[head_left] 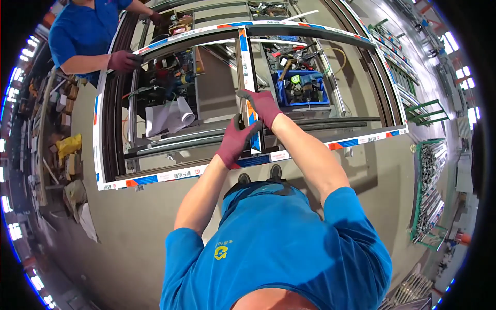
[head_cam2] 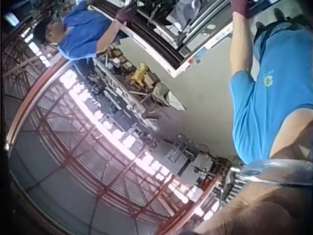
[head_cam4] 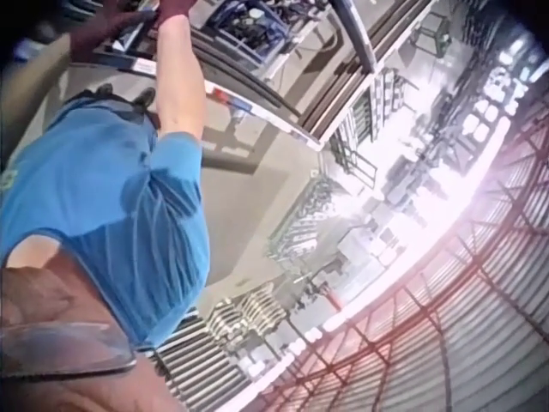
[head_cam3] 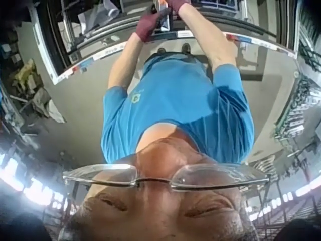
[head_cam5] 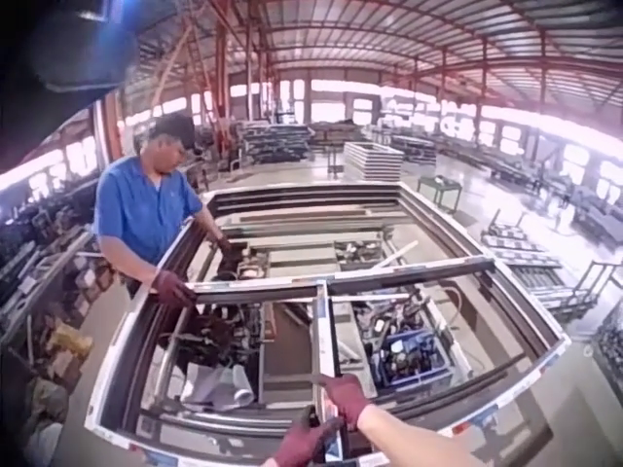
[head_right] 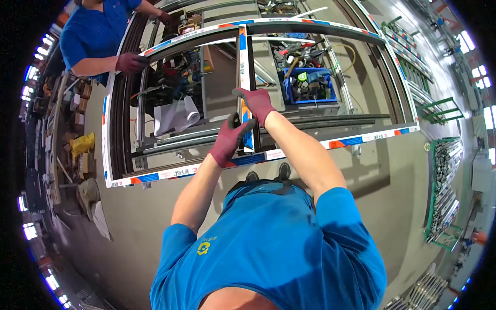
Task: Assembling industrial frames by positioning components and securing them using a power drill.
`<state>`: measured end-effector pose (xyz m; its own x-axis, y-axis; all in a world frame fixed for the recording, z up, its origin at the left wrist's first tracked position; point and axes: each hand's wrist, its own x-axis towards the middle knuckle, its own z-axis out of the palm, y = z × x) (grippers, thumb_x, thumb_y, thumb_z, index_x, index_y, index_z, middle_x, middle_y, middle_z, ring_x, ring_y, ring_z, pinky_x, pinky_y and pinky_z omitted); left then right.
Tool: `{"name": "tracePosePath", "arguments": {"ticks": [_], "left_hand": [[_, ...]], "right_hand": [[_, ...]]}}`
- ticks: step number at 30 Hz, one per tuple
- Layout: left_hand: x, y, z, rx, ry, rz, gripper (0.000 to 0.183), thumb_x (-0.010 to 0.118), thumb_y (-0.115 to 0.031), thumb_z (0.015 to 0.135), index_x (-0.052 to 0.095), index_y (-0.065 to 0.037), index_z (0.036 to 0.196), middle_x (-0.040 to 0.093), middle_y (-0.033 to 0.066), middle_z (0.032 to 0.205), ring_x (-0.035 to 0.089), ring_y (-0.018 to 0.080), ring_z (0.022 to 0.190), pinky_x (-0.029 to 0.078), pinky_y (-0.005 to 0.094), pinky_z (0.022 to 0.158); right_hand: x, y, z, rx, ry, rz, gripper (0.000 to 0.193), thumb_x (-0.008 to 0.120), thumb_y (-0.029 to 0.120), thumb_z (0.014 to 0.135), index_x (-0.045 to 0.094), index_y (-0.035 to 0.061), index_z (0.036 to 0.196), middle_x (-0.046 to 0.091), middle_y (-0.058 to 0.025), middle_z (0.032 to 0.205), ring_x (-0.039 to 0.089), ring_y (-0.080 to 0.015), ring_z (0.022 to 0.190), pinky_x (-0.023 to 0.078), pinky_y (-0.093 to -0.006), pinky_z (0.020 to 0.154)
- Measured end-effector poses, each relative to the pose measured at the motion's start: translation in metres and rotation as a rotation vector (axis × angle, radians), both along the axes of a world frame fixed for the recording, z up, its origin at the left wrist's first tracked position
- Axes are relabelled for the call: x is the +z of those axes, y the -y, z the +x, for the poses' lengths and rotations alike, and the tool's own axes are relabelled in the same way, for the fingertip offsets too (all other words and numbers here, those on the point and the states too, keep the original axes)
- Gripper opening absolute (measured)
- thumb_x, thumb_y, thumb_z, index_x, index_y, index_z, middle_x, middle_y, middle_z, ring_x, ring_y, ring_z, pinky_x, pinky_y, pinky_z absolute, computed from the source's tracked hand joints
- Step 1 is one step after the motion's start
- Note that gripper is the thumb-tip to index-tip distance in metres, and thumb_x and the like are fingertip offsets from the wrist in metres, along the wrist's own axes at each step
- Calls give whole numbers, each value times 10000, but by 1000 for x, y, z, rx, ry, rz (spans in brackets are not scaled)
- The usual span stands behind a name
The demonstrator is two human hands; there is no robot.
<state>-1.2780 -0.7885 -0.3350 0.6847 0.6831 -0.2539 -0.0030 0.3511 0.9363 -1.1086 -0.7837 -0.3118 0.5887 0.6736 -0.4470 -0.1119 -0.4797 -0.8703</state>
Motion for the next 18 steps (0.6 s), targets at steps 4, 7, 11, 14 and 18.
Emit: {"name": "tracePosePath", "arguments": {"ticks": [4, 7, 11, 14, 18], "left_hand": [[-3, -10, -4, -83, -67, 161, 587, 806, -314, 981, 597, 26, 1411, 731, 81, 1168, 653, 117, 1022, 536, 303, 894], [20, -17, -16, -142, -110, 124, 589, 817, -331, 965, 619, 35, 1382, 737, 98, 1179, 656, 139, 1033, 536, 318, 918], [18, -37, -41, -131, -185, 161, 662, 831, -344, 951, 594, 51, 1427, 719, 105, 1243, 645, 145, 1092, 521, 315, 955], [-3, -52, -57, -205, -165, 115, 714, 818, -331, 964, 538, 34, 1510, 693, 103, 1311, 627, 155, 1155, 510, 333, 1013], [-9, -41, -44, -202, -250, 105, 637, 832, -286, 951, 569, 35, 1434, 701, 57, 1206, 623, 120, 1041, 530, 306, 922]], "right_hand": [[-13, 1, 9, 51, -20, 4, 662, 898, 549, 776, 761, -77, 943, 727, -116, 830, 647, -179, 724, 544, -406, 718], [-48, 21, 33, 208, 184, 414, 693, 826, 583, 865, 766, -31, 1180, 761, -126, 1057, 702, -181, 907, 555, -366, 826], [-3, 90, 60, 224, 63, 60, 715, 747, 456, 981, 559, -20, 1480, 691, -189, 1326, 662, -243, 1197, 507, -360, 1031], [7, 160, 97, 283, 451, -182, 755, 757, 501, 957, 559, -18, 1468, 690, -209, 1342, 686, -300, 1197, 521, -397, 1031], [-23, 231, 133, 302, 1029, -259, 655, 759, 464, 936, 616, 52, 1425, 688, -235, 1334, 676, -388, 1206, 539, -449, 1010]]}}
